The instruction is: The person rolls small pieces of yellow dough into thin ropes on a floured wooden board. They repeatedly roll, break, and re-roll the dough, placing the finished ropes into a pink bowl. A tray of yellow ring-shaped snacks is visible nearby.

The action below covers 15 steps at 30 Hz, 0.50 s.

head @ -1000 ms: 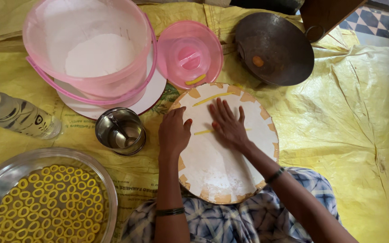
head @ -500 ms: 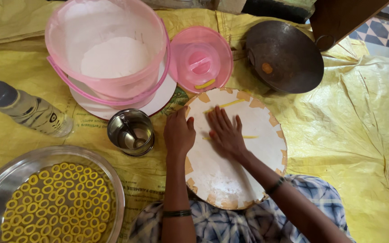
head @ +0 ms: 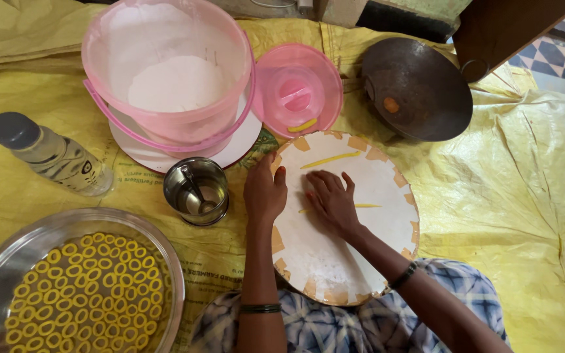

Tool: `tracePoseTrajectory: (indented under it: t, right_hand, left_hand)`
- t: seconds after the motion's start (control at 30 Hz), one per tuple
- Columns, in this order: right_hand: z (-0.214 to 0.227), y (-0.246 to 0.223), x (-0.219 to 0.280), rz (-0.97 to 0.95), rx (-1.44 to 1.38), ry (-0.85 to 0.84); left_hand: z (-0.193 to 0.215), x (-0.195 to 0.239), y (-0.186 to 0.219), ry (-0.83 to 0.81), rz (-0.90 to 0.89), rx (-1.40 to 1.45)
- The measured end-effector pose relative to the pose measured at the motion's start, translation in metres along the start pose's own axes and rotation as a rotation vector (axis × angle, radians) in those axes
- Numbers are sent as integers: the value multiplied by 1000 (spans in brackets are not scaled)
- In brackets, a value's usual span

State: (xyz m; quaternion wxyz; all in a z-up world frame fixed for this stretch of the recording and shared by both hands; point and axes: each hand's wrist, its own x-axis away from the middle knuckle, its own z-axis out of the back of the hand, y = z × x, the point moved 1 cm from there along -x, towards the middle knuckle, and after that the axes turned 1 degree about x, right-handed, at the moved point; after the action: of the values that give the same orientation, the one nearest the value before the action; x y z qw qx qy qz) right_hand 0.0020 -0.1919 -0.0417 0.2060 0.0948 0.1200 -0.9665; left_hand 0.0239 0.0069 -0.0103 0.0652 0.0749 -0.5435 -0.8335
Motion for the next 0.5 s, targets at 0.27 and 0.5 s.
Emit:
tracePoseTrajectory:
  t: [0.27, 0.5]
  right_hand:
    - [-7, 9, -48, -149, -131, 67]
    - [-14, -24, -34, 85, 139, -154]
  left_hand:
    - [-5, -2, -4, 8, -11, -22]
    - [0, -3, -6, 17, -25, 18]
